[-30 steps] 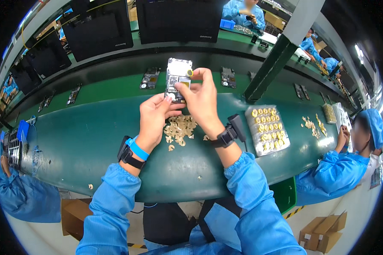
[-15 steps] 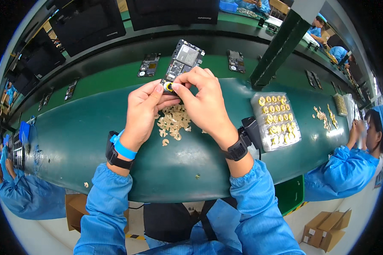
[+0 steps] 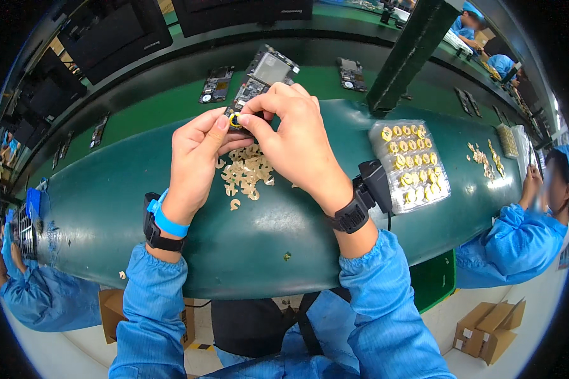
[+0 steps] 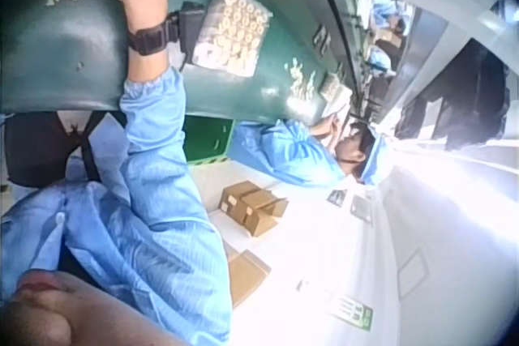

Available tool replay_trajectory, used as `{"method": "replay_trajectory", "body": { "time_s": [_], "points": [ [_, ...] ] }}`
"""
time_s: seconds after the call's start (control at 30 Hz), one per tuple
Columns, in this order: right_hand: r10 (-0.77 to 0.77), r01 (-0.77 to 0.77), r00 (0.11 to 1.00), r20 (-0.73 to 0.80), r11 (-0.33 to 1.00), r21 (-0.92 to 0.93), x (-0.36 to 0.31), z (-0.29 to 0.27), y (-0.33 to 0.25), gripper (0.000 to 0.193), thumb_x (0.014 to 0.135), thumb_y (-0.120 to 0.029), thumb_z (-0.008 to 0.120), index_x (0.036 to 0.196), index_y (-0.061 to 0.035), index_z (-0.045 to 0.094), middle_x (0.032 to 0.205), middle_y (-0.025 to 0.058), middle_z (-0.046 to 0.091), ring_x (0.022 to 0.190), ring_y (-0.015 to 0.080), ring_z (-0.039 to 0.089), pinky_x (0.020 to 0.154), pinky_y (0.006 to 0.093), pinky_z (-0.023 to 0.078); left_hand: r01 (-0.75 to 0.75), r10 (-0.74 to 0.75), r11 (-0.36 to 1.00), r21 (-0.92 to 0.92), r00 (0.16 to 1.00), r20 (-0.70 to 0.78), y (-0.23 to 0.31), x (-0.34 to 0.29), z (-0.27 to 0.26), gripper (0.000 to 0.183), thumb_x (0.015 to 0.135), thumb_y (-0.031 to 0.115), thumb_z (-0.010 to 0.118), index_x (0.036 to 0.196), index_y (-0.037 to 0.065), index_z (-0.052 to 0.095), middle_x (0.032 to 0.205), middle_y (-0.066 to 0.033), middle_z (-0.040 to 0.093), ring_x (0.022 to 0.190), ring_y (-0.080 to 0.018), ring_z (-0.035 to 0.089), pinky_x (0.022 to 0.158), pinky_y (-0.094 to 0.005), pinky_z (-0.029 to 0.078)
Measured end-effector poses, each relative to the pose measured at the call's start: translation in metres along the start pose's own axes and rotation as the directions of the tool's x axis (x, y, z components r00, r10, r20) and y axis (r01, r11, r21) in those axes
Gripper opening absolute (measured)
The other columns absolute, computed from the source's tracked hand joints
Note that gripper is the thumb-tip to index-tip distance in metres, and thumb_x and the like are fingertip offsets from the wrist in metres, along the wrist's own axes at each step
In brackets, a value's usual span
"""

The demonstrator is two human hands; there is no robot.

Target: Assemble internal components onto smartphone circuit boards on an assembly line.

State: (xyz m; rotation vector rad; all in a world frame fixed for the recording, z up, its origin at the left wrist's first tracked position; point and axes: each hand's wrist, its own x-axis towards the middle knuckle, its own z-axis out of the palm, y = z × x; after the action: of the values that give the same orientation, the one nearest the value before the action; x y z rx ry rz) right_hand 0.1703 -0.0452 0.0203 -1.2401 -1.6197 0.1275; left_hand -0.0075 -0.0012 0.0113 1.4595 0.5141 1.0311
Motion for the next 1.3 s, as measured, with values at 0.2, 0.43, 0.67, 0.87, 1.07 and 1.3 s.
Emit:
{"method": "replay_trajectory", "body": {
  "time_s": [0.2,0.43,0.67,0.87,1.07,1.3],
  "points": [
    [-0.001,0.003,0.998,0.057,0.999,-0.038,0.0006,-0.0035,-0.0015,0.009,0.089,-0.017,0.074,0.089,-0.0076,0.074,0.086,0.0053,0.062,0.092,0.0262,0.058,0.086,0.0404,0.040,0.002,-0.002,0.999,0.033,1.000,-0.004,-0.0002,-0.0009,0.0014,0.033,0.112,0.016,0.051,0.130,-0.009,0.063,0.118,-0.0159,0.072,0.100,-0.0209,0.074,0.093,-0.0359,0.062],
    [0.002,0.002,0.998,0.059,0.997,-0.073,0.0000,-0.0033,-0.0034,0.009,0.088,-0.016,0.075,0.087,-0.0068,0.074,0.087,0.0057,0.063,0.093,0.0265,0.058,0.087,0.0402,0.040,-0.016,0.016,0.999,0.033,1.000,0.001,-0.0021,0.0008,0.0013,0.031,0.111,0.014,0.053,0.128,-0.009,0.065,0.117,-0.0150,0.073,0.101,-0.0200,0.073,0.094,-0.0352,0.062],
    [-0.004,0.007,0.999,0.036,0.998,-0.067,0.0002,-0.0036,-0.0036,0.009,0.085,-0.014,0.078,0.084,-0.0059,0.073,0.086,0.0060,0.064,0.092,0.0259,0.060,0.085,0.0403,0.041,-0.038,0.038,0.997,0.064,0.999,0.001,-0.0017,0.0012,0.0042,0.024,0.108,0.006,0.056,0.125,-0.007,0.067,0.113,-0.0097,0.075,0.099,-0.0120,0.071,0.089,-0.0299,0.061],
    [0.001,-0.002,1.000,-0.010,0.998,-0.059,0.0002,-0.0022,-0.0035,0.010,0.082,-0.013,0.080,0.082,-0.0047,0.074,0.080,0.0069,0.064,0.085,0.0264,0.060,0.080,0.0407,0.044,-0.042,0.040,0.996,0.078,0.999,0.026,-0.0046,0.0017,0.0020,0.026,0.108,0.008,0.056,0.127,-0.008,0.065,0.118,-0.0133,0.073,0.104,-0.0173,0.072,0.093,-0.0334,0.062],
    [-0.009,0.006,0.999,-0.043,0.998,-0.070,0.0005,-0.0019,-0.0047,0.011,0.081,-0.012,0.080,0.080,-0.0029,0.073,0.079,0.0081,0.064,0.082,0.0273,0.060,0.078,0.0413,0.046,-0.027,0.026,0.999,0.041,0.999,0.021,-0.0016,0.0030,0.0046,0.026,0.109,0.009,0.055,0.127,-0.008,0.064,0.119,-0.0135,0.072,0.102,-0.0183,0.073,0.093,-0.0334,0.062],
    [0.027,-0.028,0.999,-0.047,0.999,-0.038,-0.0010,0.0034,-0.0042,0.012,0.081,-0.011,0.080,0.079,-0.0025,0.072,0.080,0.0089,0.065,0.082,0.0282,0.060,0.078,0.0416,0.048,0.007,-0.007,1.000,0.021,1.000,0.011,-0.0028,0.0016,0.0025,0.027,0.109,0.009,0.054,0.126,-0.008,0.064,0.118,-0.0139,0.072,0.100,-0.0194,0.074,0.093,-0.0336,0.062]
  ]
}}
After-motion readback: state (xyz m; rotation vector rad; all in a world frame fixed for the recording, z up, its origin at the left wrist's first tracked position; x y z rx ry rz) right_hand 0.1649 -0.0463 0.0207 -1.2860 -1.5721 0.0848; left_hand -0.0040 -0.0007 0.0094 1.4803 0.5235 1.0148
